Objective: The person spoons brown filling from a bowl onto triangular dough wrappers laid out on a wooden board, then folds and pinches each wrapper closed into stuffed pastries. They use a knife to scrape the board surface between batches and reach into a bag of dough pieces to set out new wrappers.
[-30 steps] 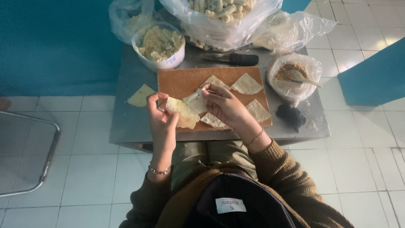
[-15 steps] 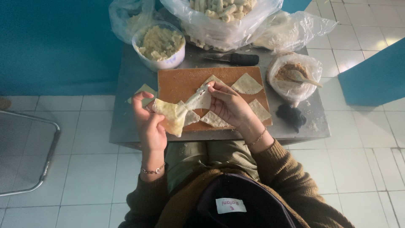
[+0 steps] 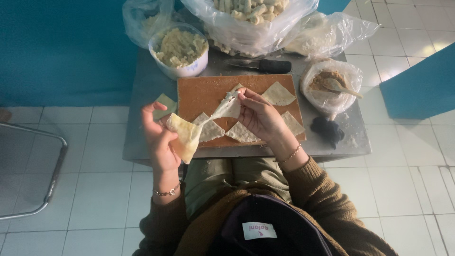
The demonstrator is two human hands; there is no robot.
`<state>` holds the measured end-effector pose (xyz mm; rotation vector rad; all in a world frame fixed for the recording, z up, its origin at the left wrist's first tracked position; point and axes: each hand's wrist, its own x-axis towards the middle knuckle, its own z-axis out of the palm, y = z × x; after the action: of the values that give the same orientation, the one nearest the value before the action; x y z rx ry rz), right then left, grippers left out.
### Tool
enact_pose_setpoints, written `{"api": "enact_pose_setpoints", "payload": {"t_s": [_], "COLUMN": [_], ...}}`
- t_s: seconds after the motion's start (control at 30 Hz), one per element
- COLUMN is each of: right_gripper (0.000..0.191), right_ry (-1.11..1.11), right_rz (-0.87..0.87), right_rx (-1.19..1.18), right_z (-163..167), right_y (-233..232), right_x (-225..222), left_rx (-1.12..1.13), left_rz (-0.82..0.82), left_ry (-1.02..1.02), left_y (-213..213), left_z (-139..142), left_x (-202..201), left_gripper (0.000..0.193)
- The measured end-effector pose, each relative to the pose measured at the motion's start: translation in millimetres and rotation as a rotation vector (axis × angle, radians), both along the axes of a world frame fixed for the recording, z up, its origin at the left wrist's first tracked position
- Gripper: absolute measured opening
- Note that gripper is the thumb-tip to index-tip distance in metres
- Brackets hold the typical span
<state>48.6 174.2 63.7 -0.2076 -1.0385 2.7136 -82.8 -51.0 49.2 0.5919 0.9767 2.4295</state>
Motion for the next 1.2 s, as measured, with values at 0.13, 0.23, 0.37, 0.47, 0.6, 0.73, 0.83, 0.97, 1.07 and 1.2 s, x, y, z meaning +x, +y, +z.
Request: {"api": "enact_pose_setpoints", "payload": {"t_s": [0.13,0.23,0.37,0.47,0.6,0.73,0.83,0.97,1.07,1.2], "right_gripper": [0.013,0.016,0.022,0.024,0.016,0.011,0.011,0.009,0.006,0.011], "right_ry": [-0.026,-0.027,-0.086,-0.158,-0.269,0.034,0.087,0.045,0.020,0.016], "right_rz": [-0.041,-0.052,0.034,0.158,0.164,-0.238,-0.384,-0.322,-0.286,-0.280], "right_rx": [0.024,0.073,0.284,0.771,1.222,1.743,2.183,2.392,2.392,2.385], "right_z": [2.6,5.1,8.9,14.8,30.5,30.5,6.7,-25.8,-34.2,-29.5], "right_y": [0.9,3.0,4.2,5.2,19.4,28.2,14.2,2.4,4.6,2.2], "right_x": [2.0,3.5,0.6,-12.2,-53.2,-87.9,-95.9,-83.9,-78.1,-77.2], "left_rx": [-0.004,-0.036,-0.161,-0.217,-0.231,-0.376,-0.583,-0.687,-0.679,-0.671], "left_rz": [-0.022,-0.030,0.035,0.097,0.135,0.297,0.441,0.538,0.550,0.549], "left_ry": [-0.010,0.016,0.060,0.075,0.060,0.157,0.274,0.404,0.510,0.654], "left_y": [-4.9,-10.6,-21.8,-25.4,-25.0,-19.6,-13.8,-1.6,5.4,21.8], "left_z": [0.0,1.9,7.8,10.7,9.2,0.5,-10.7,-29.8,-44.0,-57.6], "left_x": [-5.9,-12.6,-20.1,-23.4,-28.7,-33.4,-38.0,-52.5,-65.4,-85.8], "left_gripper": [0.062,0.062,0.059,0.055,0.047,0.044,0.041,0.035,0.030,0.025]}}
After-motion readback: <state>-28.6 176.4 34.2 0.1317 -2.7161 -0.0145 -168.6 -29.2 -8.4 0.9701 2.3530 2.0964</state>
